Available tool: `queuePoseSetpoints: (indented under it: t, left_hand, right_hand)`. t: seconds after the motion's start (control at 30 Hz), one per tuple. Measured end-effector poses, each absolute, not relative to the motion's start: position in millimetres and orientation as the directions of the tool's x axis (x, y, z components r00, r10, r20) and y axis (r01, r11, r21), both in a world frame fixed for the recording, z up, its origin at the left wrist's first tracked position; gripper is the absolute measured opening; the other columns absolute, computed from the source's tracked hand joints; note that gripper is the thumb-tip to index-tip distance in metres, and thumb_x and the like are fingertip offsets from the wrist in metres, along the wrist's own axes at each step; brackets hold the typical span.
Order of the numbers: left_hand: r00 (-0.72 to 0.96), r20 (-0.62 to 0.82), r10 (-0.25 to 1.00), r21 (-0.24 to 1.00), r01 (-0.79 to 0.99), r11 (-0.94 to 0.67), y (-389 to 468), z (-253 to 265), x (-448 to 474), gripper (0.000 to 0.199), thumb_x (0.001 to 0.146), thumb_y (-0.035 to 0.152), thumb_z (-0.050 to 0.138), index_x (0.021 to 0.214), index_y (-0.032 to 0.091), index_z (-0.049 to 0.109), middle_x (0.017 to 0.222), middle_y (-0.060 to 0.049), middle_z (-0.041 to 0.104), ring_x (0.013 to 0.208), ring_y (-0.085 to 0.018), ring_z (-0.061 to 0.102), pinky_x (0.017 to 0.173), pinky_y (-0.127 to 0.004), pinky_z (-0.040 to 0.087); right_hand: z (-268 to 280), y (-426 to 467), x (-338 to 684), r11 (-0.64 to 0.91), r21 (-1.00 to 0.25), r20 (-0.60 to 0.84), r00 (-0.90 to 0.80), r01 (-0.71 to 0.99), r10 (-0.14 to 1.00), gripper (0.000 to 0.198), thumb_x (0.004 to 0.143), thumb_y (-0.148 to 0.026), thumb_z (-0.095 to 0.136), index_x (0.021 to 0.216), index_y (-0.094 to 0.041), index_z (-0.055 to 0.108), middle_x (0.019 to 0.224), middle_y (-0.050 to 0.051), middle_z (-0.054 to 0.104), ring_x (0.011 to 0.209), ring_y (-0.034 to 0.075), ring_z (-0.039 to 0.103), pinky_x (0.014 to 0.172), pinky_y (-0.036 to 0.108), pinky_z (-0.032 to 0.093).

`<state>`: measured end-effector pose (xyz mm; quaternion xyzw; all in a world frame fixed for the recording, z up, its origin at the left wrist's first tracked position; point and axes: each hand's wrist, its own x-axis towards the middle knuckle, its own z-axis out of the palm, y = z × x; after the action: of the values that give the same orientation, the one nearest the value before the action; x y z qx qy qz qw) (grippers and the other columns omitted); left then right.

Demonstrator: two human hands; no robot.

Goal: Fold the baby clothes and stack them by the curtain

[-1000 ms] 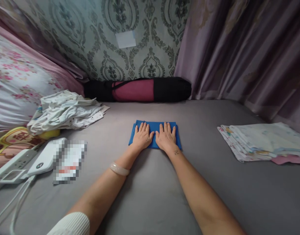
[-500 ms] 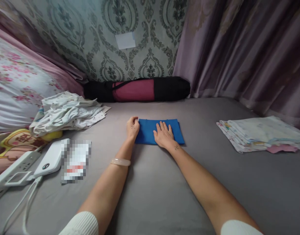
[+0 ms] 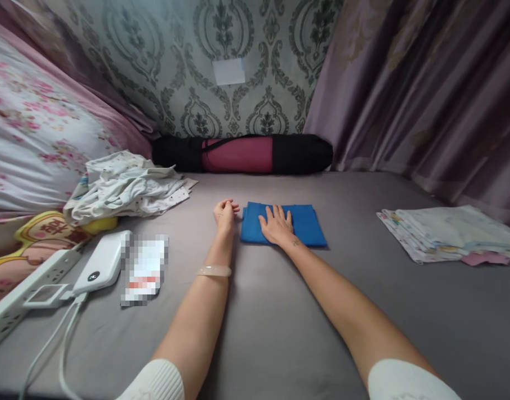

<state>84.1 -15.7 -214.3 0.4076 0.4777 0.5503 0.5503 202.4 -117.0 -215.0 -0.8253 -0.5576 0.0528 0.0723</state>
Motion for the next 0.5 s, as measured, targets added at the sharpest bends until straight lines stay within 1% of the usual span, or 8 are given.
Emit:
queuePoseSetpoints:
  t: [0.13, 0.27, 0.37, 0.5]
  left_hand:
    - [-0.082, -0.107, 0.991, 0.967, -0.242, 0.085, -12.8, -213.7, 80.1, 0.019, 0.084, 0.015, 0.041, 0.091, 0.014, 0.059, 0.068, -0.002, 0.063, 0.055, -0.009, 0.059, 0.053, -0.019, 0.041]
    - [-0.103, -0.098, 0.990, 0.966, -0.250, 0.070, -10.8, -214.2, 78.7, 0.020, 0.084, 0.015, 0.041, 0.091, 0.014, 0.059, 0.068, -0.002, 0.062, 0.054, -0.009, 0.059, 0.052, -0.018, 0.040]
    - [-0.107, -0.094, 0.990, 0.968, -0.241, 0.066, -9.9, -215.1, 79.2, 0.019, 0.084, 0.016, 0.042, 0.090, 0.014, 0.059, 0.068, -0.002, 0.062, 0.054, -0.009, 0.059, 0.050, -0.017, 0.039]
    - [-0.092, -0.110, 0.990, 0.967, -0.239, 0.085, -8.8, -216.1, 80.1, 0.019, 0.085, 0.016, 0.041, 0.091, 0.014, 0.059, 0.068, -0.002, 0.062, 0.053, -0.009, 0.058, 0.050, -0.017, 0.040]
  right_hand:
    - [-211.9, -117.8, 203.9, -0.365, -0.166, -0.034, 0.364, 0.916, 0.931, 0.066, 0.098, -0.050, 0.016, 0.152, -0.014, 0.026, 0.158, 0.013, 0.021, 0.146, 0.027, 0.013, 0.116, 0.052, 0.009]
    - [-203.4, -108.3, 195.0, -0.400, -0.211, -0.077, 0.393, 0.892, 0.916, 0.067, 0.097, -0.050, 0.018, 0.150, -0.010, 0.028, 0.157, 0.016, 0.021, 0.146, 0.030, 0.013, 0.115, 0.056, 0.010]
    - [-201.4, -95.4, 179.4, -0.364, -0.251, -0.041, 0.366, 0.897, 0.930, 0.066, 0.098, -0.048, 0.016, 0.150, -0.010, 0.028, 0.158, 0.016, 0.020, 0.146, 0.029, 0.012, 0.115, 0.055, 0.009]
    - [-206.3, -83.6, 161.4, -0.294, -0.257, 0.015, 0.308, 0.921, 0.951, 0.063, 0.098, -0.045, 0.018, 0.150, -0.011, 0.029, 0.158, 0.014, 0.020, 0.146, 0.027, 0.012, 0.115, 0.053, 0.009]
